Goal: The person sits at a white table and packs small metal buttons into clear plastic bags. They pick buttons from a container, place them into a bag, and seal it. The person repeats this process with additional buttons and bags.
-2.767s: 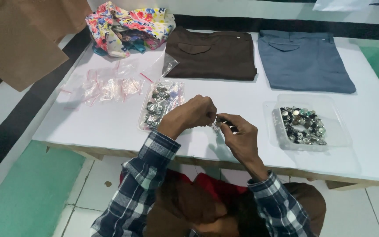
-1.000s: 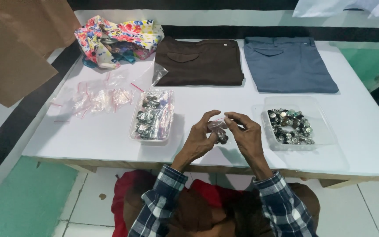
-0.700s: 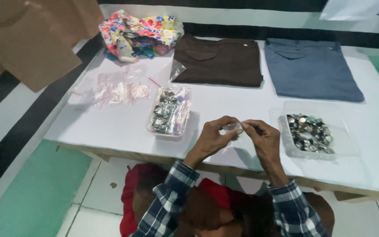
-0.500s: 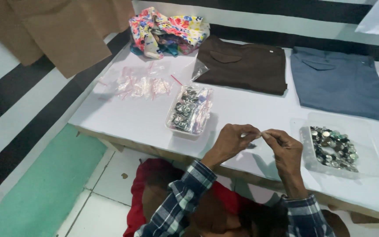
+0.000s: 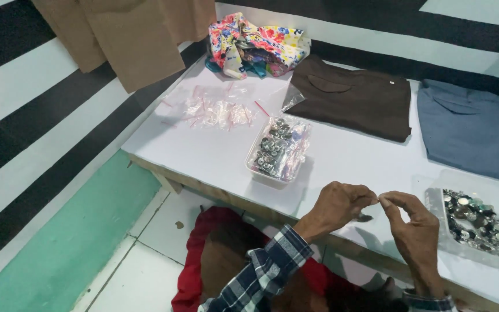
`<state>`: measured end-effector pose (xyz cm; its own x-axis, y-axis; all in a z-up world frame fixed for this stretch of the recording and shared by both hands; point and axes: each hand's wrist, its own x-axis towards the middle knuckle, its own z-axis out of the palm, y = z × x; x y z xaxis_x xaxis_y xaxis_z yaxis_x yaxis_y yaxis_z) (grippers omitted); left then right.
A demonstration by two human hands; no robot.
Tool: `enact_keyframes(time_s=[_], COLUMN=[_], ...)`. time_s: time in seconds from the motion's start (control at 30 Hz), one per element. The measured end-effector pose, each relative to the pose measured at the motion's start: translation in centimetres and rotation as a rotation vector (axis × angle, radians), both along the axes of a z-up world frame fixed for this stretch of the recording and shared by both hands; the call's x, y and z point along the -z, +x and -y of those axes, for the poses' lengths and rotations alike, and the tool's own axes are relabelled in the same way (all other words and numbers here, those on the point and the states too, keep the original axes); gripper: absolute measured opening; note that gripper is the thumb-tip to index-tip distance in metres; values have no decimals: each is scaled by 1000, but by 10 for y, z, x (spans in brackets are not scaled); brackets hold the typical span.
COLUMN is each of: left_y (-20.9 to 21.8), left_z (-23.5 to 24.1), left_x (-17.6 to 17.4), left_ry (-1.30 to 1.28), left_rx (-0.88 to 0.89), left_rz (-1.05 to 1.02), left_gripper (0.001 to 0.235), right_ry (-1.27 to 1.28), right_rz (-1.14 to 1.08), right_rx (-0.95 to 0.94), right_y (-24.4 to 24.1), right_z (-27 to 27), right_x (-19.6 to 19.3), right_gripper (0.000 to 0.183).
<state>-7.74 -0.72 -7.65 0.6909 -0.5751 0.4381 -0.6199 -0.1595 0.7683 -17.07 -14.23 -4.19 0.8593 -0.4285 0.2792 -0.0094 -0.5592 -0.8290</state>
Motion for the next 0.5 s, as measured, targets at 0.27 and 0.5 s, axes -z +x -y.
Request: enact_keyframes(time_s=[0.27, 0.5], left_y=[-28, -48], left_z=[-23, -51], left_x=[-24, -20], left_ry=[-267, -639], left_rx=[161, 129], left_rz=[-380, -614], left_gripper=[48, 26], right_ry=[-185, -111], right_rz=[-9, -59], right_rx=[6, 98], right_y=[-11, -9], right_z=[-6, -38], right_x=[-42, -77], right_gripper=[10, 22])
